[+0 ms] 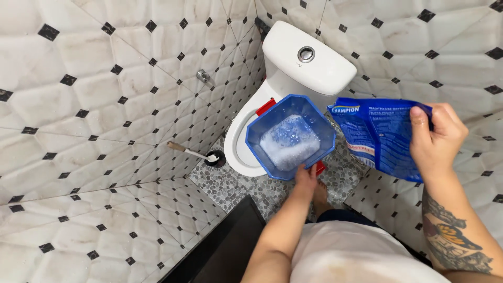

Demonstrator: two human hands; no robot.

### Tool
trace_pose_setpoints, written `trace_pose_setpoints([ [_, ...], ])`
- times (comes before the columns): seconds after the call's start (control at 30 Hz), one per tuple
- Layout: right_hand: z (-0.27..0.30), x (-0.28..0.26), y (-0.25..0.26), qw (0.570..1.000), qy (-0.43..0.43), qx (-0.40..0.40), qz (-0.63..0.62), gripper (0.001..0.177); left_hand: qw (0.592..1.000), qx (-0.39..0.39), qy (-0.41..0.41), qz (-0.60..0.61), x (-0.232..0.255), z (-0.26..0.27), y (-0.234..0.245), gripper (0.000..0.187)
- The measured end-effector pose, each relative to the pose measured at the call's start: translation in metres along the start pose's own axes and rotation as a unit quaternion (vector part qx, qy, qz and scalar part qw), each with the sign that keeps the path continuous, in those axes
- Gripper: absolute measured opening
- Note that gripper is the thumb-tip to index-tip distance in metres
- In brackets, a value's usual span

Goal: Preparing a detergent solution in a bucket inside a bathroom.

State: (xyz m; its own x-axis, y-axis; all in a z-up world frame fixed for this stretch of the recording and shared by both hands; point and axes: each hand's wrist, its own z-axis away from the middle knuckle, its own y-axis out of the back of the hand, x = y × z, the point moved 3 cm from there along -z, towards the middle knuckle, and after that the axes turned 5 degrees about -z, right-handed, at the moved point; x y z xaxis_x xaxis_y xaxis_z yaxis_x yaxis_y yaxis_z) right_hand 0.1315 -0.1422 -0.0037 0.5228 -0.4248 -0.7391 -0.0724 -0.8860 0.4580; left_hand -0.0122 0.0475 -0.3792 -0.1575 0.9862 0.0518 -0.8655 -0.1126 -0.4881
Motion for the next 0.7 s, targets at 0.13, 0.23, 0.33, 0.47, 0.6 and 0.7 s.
trace_pose_setpoints([
  [0.13, 0.014, -0.008, 0.008, 1.000, -0.028, -0.003, 0.015, 0.017, 0.999, 0.041, -0.002, -0.001, -0.023, -0.001, -0.011, 0.037],
  [0.23, 0.025, -0.014, 0.016, 0.999, -0.045, -0.006, -0.013, 0.017, 0.992, 0.095, 0.023, -0.078, -0.026, 0.013, 0.001, 0.055],
  [0.33, 0.035, -0.018, 0.023, 0.998, -0.053, -0.012, -0.026, 0.017, 0.939, 0.009, 0.137, -0.315, -0.019, 0.054, -0.013, 0.080],
  [0.47, 0.026, -0.046, 0.034, 0.996, -0.026, -0.038, -0.082, 0.019, 0.770, -0.144, -0.096, -0.614, -0.001, 0.123, -0.064, 0.108],
  [0.6, 0.010, -0.075, 0.047, 0.988, -0.041, -0.068, -0.135, 0.019, 0.429, -0.265, -0.543, -0.671, 0.031, 0.168, -0.139, 0.126],
  [0.7, 0.011, -0.051, 0.051, 0.973, -0.123, 0.025, -0.195, 0.026, 0.626, -0.409, -0.200, -0.633, 0.018, 0.114, -0.129, 0.055],
])
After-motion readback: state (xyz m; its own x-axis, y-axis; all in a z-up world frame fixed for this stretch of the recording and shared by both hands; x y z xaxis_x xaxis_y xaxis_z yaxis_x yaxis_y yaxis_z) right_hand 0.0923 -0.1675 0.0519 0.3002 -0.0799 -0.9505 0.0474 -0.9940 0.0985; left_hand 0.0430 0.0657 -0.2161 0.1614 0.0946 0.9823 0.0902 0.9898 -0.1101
